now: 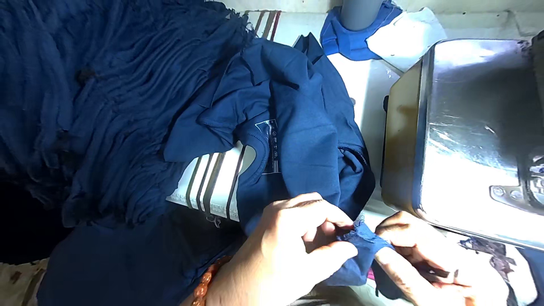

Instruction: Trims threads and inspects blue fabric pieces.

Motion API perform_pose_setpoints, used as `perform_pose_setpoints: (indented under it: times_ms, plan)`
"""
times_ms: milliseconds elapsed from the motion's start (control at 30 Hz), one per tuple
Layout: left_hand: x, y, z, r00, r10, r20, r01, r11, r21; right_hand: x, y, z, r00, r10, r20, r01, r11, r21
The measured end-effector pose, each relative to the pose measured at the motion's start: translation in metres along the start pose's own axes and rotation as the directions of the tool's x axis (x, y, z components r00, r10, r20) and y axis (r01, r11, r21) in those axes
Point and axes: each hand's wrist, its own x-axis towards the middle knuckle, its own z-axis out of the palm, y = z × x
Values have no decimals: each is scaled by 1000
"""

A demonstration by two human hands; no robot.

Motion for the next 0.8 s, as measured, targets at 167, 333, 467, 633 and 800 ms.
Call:
perform_pose_setpoints:
  times_ms: [167, 333, 467, 633, 800]
  plan:
    - [-7, -1, 0, 1000, 4, 7, -5, 990, 141, -5, -2, -2, 997, 56, -45, -54, 998, 45]
    - [-11, -3, 7, 998, 30, 47, -38, 985, 166, -9, -1, -2, 995, 66, -70, -58, 992, 114]
    - [-7, 3, 10, 992, 112, 56, -122, 971, 206, -7, -6, -7, 998, 42, 45, -48, 991, 127]
    - [-3, 6, 8, 994, 106, 36, -111, 972, 205, -4, -6, -10, 1000, 4, 5, -4, 998, 56]
    - [-7, -1, 4, 998, 68, 18, -68, 997, 20, -10, -1, -10, 997, 14, -75, -7, 995, 98]
